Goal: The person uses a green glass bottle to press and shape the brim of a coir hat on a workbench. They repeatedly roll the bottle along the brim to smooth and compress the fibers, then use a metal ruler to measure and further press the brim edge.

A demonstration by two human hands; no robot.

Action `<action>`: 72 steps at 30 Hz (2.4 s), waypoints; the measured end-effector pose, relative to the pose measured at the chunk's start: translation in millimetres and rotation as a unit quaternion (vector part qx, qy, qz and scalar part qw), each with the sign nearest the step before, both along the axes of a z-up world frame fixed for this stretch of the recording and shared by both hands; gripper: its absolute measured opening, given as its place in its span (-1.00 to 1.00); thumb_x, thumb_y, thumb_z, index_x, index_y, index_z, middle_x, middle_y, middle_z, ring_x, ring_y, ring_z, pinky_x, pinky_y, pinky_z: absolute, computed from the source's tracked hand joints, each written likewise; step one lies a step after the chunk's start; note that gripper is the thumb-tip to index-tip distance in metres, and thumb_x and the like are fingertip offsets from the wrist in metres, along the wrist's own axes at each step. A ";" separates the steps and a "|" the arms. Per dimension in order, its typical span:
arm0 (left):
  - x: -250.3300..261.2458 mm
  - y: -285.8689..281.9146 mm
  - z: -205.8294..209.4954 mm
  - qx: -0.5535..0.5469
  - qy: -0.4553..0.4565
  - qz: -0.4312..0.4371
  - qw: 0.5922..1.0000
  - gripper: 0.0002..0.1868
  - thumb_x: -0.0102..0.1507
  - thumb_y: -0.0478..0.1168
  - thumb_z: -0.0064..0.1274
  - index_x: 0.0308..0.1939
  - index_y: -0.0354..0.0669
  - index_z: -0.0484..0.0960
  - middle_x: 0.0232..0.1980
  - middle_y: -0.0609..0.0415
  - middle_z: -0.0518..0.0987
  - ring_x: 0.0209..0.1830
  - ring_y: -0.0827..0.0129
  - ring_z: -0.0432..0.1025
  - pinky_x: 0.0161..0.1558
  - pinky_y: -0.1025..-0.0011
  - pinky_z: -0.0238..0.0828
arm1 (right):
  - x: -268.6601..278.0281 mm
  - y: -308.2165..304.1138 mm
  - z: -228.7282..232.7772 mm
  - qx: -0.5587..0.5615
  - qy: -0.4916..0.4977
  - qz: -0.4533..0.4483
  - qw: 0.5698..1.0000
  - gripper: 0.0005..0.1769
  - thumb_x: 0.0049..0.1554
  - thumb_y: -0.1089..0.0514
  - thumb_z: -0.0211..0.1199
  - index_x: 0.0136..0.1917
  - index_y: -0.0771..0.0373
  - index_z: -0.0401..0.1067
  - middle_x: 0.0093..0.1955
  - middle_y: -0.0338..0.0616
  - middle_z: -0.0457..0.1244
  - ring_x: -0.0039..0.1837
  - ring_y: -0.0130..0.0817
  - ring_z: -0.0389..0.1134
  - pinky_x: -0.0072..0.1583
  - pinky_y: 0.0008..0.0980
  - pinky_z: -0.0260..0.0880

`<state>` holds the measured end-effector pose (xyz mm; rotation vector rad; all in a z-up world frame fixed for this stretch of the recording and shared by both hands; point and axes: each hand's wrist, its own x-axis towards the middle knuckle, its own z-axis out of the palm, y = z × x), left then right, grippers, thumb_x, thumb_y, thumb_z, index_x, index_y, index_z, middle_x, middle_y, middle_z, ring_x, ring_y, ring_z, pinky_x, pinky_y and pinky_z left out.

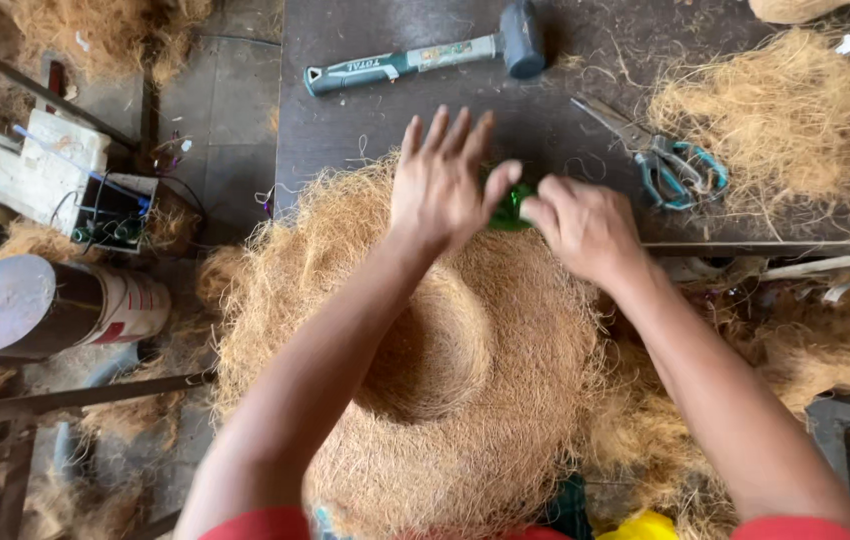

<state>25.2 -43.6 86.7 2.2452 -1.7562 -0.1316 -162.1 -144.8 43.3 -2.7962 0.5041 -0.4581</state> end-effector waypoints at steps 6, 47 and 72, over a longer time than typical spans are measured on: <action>-18.8 65.3 -17.1 -0.054 -0.016 -0.049 0.997 -0.10 0.31 0.41 -0.87 0.54 0.00 0.02 0.60 -0.10 0.00 0.60 -0.05 -0.05 0.49 -0.10 -0.12 | -14.3 29.4 -16.4 -0.116 -0.109 0.032 0.987 -0.59 0.39 -0.09 -0.21 -0.17 0.18 0.18 -0.38 -0.24 0.18 -0.44 -0.46 0.16 -0.40 -0.54 0.20; 5.9 215.9 -46.9 0.042 -0.059 0.254 0.965 0.13 0.02 0.00 0.31 0.57 0.00 0.02 0.64 -0.23 -0.19 0.63 -0.07 -0.38 0.42 -0.24 -0.69 | -46.8 76.0 26.8 0.366 -0.063 -0.276 0.887 -0.66 0.08 0.27 0.40 0.05 0.34 0.32 -0.11 0.01 0.21 -0.02 -0.03 0.32 0.13 0.05 0.29; 33.3 131.2 -40.5 0.002 -0.082 0.120 0.989 0.04 -0.10 -0.51 0.00 0.51 -0.01 0.20 0.59 -0.12 0.07 0.61 -0.02 -0.13 0.46 -0.19 -0.54 | -95.6 188.1 39.0 0.557 -0.264 -0.369 0.695 -0.52 -0.16 0.29 0.50 -0.08 0.17 0.24 -0.24 -0.31 0.04 -0.12 -0.38 0.18 0.02 -0.31 0.18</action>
